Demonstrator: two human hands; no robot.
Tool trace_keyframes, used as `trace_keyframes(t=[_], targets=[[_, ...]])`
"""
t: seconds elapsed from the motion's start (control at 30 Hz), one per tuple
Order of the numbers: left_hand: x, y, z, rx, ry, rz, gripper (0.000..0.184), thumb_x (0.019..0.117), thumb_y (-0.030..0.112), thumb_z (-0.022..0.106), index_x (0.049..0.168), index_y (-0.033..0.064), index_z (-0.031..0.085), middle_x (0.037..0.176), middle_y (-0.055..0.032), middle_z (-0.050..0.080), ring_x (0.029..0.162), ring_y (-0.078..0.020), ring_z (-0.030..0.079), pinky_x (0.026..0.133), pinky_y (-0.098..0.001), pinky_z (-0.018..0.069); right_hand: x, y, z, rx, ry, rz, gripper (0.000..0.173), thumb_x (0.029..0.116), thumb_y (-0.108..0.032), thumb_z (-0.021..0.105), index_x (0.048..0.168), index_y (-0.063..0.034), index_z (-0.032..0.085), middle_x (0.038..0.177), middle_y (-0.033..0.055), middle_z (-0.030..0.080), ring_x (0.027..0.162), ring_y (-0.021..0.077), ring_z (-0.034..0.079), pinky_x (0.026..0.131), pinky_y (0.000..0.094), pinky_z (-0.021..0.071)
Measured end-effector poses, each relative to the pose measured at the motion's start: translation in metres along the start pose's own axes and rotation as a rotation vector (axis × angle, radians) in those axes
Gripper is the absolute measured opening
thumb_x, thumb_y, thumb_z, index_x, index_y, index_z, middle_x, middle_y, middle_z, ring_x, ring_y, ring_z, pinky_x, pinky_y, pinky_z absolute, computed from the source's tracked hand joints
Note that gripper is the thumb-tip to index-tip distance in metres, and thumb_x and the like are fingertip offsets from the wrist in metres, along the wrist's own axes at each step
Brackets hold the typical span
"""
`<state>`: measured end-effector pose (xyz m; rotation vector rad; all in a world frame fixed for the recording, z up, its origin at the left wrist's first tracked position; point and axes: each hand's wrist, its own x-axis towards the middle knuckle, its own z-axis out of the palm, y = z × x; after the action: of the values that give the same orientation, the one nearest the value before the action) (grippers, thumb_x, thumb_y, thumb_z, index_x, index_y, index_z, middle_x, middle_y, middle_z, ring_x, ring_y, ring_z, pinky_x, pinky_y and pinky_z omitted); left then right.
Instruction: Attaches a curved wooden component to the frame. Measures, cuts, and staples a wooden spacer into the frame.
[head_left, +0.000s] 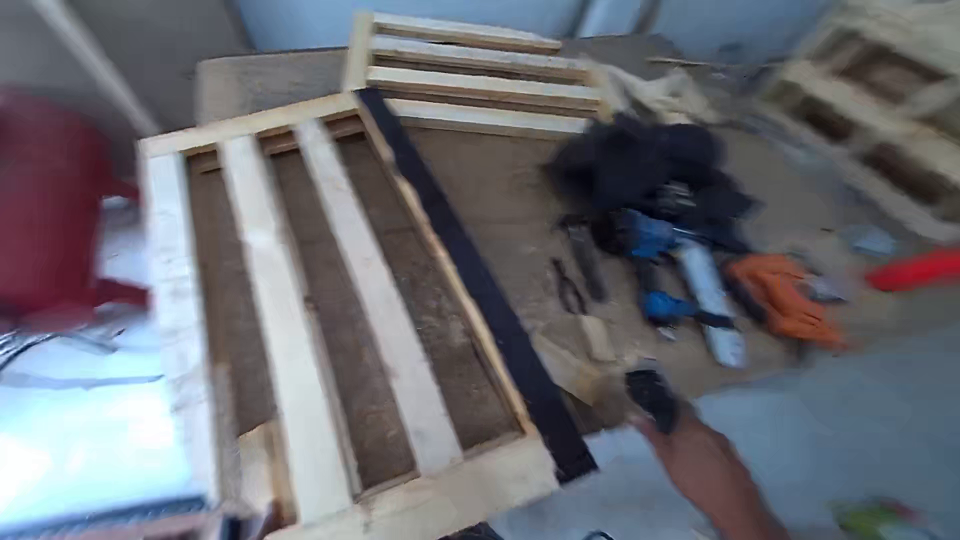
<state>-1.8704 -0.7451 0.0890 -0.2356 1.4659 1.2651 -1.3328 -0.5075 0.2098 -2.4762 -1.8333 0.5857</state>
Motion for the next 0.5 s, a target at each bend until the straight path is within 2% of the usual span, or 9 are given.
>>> trace_keyframes(t=[0.03,0.07,0.17,0.23,0.3,0.37,0.43,0.5], targets=[[-0.006,0.003,0.009,0.063,0.125,0.003,0.052,0.1116,0.044,0.033,0.135,0.0017,0.051,0.110,-0.0160,0.069,0.095,-0.0256,0.070,0.081,-0.0484,0.0603,0.029,0.000,0.003,-0.014,-0.018,-0.082,0.082,0.0975,-0.058,0.060,0.154,-0.0023,0.038,0.118,0.0328,0.066,0.107,0.0520,0.066,0.090,0.0726,0.0504],[-0.009,0.004,0.014,0.080,0.211,-0.007,0.051,0.1106,0.044,0.039,0.132,0.0003,0.055,0.106,-0.0179,0.071,0.090,-0.0278,0.071,0.077,-0.0491,0.0606,0.060,-0.005,0.008,-0.026,-0.055,-0.154,0.085,0.0985,-0.056,0.058,0.156,0.0006,0.033,0.125,0.0357,0.062,0.113,0.0544,0.063,0.095,0.0732,0.0480],[-0.010,0.004,0.014,0.044,0.267,-0.051,0.057,0.1094,0.048,0.041,0.132,-0.0006,0.058,0.109,-0.0210,0.071,0.094,-0.0333,0.072,0.080,-0.0526,0.0612,0.132,-0.044,0.024,-0.110,-0.126,-0.279,0.083,0.1018,-0.050,0.054,0.156,0.0076,0.029,0.139,0.0373,0.053,0.128,0.0532,0.055,0.107,0.0684,0.0425],[-0.006,-0.004,0.010,0.012,0.254,-0.061,0.063,0.1086,0.055,0.036,0.132,0.0000,0.058,0.112,-0.0212,0.072,0.098,-0.0347,0.073,0.083,-0.0544,0.0614,0.151,-0.087,0.024,-0.206,-0.128,-0.222,0.076,0.1034,-0.042,0.053,0.157,0.0047,0.029,0.142,0.0313,0.056,0.131,0.0461,0.056,0.110,0.0618,0.0440],[-0.005,-0.008,0.009,-0.005,0.258,-0.076,0.067,0.1079,0.058,0.034,0.133,0.0008,0.059,0.112,-0.0212,0.072,0.098,-0.0351,0.073,0.084,-0.0549,0.0613,0.152,-0.126,0.020,-0.216,-0.138,-0.123,0.073,0.1044,-0.034,0.056,0.159,0.0022,0.025,0.139,0.0318,0.058,0.130,0.0468,0.057,0.108,0.0615,0.0449],[-0.004,-0.009,0.011,-0.002,0.278,-0.071,0.066,0.1080,0.057,0.035,0.132,0.0010,0.059,0.110,-0.0215,0.073,0.096,-0.0353,0.073,0.081,-0.0539,0.0620,0.171,-0.129,0.032,-0.245,-0.106,-0.158,0.074,0.1037,-0.038,0.055,0.159,0.0014,0.025,0.136,0.0338,0.058,0.124,0.0488,0.060,0.102,0.0635,0.0492],[-0.004,-0.012,0.009,0.028,0.296,-0.036,0.063,0.1085,0.055,0.036,0.131,0.0018,0.059,0.108,-0.0213,0.073,0.093,-0.0350,0.074,0.078,-0.0525,0.0630,0.197,-0.111,0.056,-0.258,-0.031,-0.272,0.074,0.1010,-0.039,0.058,0.156,0.0014,0.029,0.134,0.0377,0.056,0.121,0.0549,0.059,0.096,0.0698,0.0494],[-0.004,-0.015,0.010,0.012,0.311,0.012,0.059,0.1096,0.052,0.036,0.130,0.0011,0.060,0.106,-0.0213,0.073,0.090,-0.0346,0.074,0.075,-0.0519,0.0633,0.207,-0.098,0.064,-0.278,-0.054,-0.406,0.068,0.1026,-0.036,0.056,0.156,0.0008,0.034,0.141,0.0385,0.050,0.130,0.0565,0.052,0.103,0.0707,0.0437]])
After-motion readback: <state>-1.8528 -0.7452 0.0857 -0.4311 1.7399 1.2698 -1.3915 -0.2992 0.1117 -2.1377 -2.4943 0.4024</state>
